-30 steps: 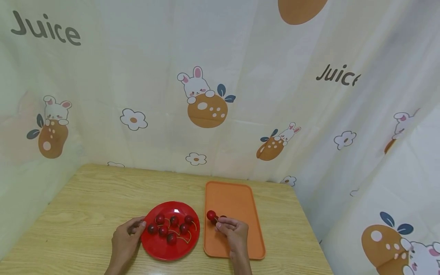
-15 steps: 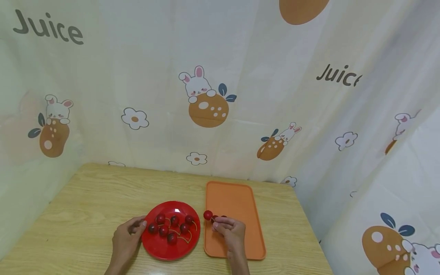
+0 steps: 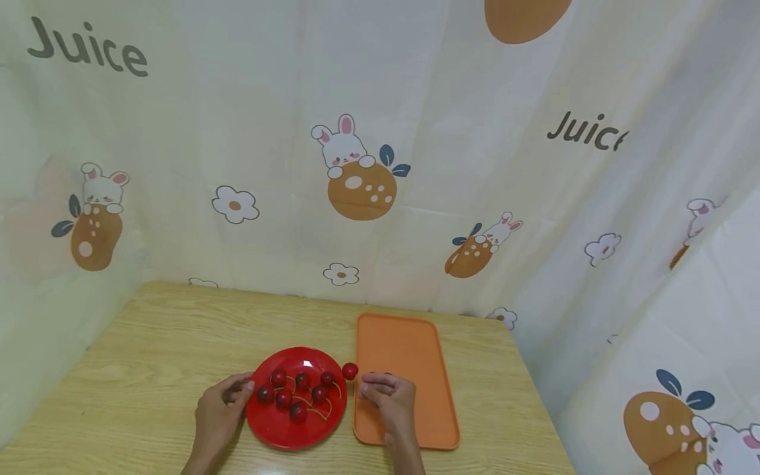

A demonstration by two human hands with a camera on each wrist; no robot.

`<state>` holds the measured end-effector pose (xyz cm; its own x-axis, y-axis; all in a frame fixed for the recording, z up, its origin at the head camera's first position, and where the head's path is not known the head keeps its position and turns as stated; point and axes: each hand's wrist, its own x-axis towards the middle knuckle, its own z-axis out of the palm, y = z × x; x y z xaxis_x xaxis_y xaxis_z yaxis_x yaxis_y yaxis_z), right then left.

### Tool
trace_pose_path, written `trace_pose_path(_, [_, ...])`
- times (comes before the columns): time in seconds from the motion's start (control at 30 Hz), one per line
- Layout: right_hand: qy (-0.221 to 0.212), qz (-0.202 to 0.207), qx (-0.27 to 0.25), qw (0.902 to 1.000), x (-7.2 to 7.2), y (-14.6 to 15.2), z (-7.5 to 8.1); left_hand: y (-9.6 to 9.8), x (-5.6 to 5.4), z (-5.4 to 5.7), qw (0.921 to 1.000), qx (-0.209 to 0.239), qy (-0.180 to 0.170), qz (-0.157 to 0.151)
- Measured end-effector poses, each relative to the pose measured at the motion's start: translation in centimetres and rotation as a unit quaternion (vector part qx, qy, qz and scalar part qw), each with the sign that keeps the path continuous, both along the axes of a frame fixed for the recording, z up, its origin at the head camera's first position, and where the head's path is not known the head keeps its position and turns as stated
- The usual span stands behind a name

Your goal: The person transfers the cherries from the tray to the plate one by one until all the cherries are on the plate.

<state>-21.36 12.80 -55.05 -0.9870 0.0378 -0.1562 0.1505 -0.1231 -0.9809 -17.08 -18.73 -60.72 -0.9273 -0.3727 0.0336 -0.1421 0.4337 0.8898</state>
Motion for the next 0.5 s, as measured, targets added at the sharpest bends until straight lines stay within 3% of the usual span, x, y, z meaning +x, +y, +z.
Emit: trace_pose_path(0.5, [0.011, 0.019, 0.006, 0.9997, -0.5, -1.7, 0.6, 0.0, 0.0, 0.1, 0.9999, -0.011, 0.006, -0.002])
